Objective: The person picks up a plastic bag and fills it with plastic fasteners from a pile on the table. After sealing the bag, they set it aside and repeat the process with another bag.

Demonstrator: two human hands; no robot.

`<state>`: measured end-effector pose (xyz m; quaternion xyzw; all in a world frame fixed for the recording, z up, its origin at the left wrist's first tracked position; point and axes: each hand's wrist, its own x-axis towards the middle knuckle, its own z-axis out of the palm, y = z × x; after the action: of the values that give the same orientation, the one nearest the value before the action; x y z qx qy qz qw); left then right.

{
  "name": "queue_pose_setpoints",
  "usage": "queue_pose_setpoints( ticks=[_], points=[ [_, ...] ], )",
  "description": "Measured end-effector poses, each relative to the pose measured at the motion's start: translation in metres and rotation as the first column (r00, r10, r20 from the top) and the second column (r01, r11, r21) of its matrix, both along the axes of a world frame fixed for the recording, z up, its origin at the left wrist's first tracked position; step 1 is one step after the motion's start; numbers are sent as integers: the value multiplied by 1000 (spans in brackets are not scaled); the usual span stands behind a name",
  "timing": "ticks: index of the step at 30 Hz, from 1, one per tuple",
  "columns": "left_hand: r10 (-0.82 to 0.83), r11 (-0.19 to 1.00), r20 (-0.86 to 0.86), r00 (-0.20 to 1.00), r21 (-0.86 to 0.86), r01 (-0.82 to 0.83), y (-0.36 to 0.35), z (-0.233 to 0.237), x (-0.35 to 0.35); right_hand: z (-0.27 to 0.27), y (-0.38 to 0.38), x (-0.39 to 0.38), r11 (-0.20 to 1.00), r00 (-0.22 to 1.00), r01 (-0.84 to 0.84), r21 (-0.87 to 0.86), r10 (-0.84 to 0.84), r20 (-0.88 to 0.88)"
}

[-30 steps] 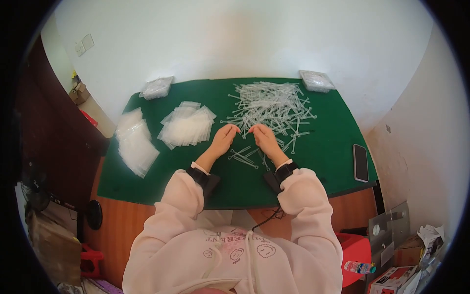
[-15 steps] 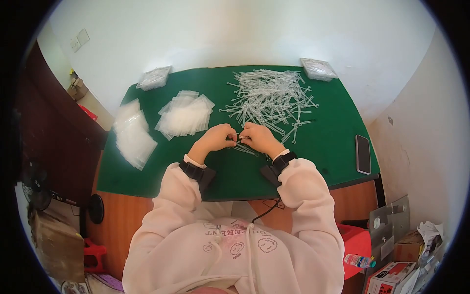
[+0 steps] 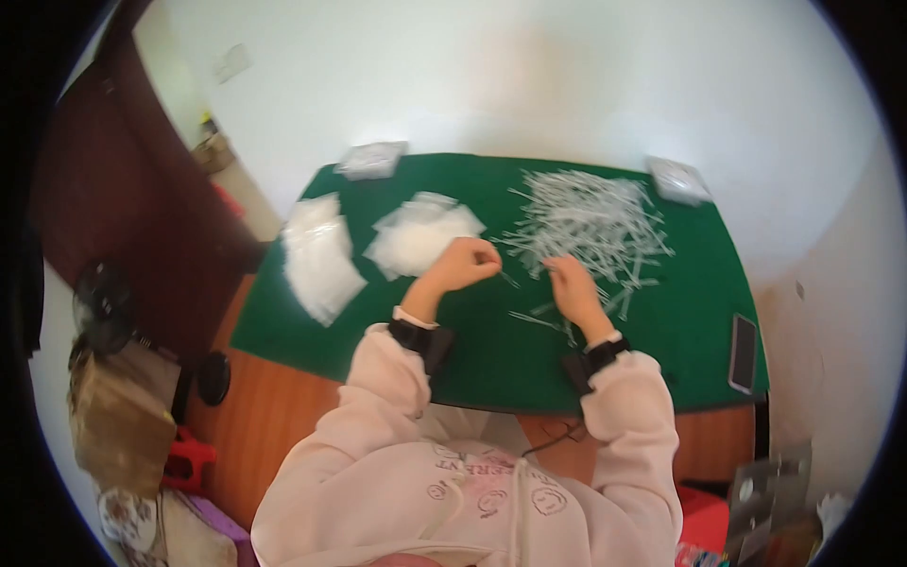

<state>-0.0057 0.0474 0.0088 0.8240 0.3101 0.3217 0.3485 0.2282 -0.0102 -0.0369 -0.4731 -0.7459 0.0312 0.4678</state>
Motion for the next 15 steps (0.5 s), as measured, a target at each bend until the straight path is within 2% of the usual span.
queue_pose_setpoints(
  ticks=[2,4,5,8,10,12,14,15],
  points=[
    [-23,998,5,1000,55,23,-5,7,-2,-7,8,7,995,995,-90,46,92,-41],
    [-34,993,-16,999,113,35,-7,7,-2,-6,9,12,950,930,-87,-299,-30,-365],
    [-62,994,-21,998,94,64,-9,4,1,-6,14,8,951,932,-94,-296,-20,-361],
    [-171,985,-1,985,38,171,-13,-7,22,1,13,-1,875,705,-267,-403,-107,-701],
    [-193,981,60,979,52,190,-14,-16,28,8,9,-20,909,713,-282,-308,-16,-701],
    [-241,970,100,965,60,236,-16,-20,35,4,8,-33,898,608,-386,-212,74,-791],
    [-161,986,7,987,46,160,-20,-21,37,-2,8,-34,831,462,-531,-169,116,-879],
    [-184,982,10,983,43,183,-21,-21,37,-3,5,-31,842,467,-510,-173,102,-878]
  ],
)
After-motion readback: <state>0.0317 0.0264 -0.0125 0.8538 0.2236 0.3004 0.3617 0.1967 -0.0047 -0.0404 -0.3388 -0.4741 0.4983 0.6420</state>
